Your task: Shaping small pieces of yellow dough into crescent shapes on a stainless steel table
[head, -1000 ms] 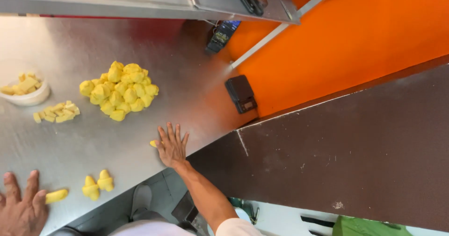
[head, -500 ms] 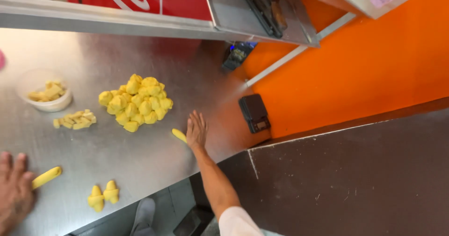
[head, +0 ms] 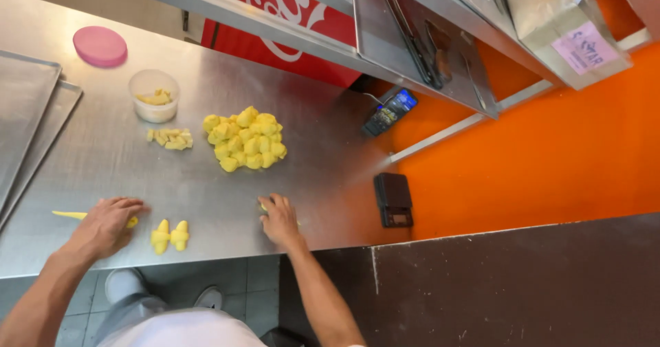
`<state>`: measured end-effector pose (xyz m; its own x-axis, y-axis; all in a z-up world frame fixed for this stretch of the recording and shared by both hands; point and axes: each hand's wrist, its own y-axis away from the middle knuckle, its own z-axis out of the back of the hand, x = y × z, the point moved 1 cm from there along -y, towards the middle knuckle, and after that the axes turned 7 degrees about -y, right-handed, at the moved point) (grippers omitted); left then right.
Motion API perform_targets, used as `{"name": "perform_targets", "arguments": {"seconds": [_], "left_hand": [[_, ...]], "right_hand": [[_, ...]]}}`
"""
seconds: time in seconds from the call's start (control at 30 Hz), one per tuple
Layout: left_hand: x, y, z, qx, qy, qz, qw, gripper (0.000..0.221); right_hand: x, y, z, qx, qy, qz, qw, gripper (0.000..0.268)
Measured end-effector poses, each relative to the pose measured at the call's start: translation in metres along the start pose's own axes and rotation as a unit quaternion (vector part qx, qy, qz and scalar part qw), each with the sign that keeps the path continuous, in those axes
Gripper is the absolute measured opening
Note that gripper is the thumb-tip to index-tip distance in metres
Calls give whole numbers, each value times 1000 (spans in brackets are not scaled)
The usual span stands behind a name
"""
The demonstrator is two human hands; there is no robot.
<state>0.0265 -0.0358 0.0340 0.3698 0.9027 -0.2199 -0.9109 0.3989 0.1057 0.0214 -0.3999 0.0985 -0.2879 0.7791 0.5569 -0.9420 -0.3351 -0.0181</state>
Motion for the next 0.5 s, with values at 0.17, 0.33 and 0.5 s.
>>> {"name": "perform_targets", "arguments": {"seconds": [0.17, 0.33, 0.5], "left_hand": [[12, 10, 45, 8, 174, 120, 977, 32], [24, -14, 91, 42, 206, 179, 961, 37], [47, -22, 50, -8, 238, 162, 958, 42]], "right_hand": [[41, -12, 17, -2, -130, -160, 979, 36], [79, -62, -17, 65, -146, -174, 972, 40], [74, -74, -28, 71, -130, -160, 976, 44]]}}
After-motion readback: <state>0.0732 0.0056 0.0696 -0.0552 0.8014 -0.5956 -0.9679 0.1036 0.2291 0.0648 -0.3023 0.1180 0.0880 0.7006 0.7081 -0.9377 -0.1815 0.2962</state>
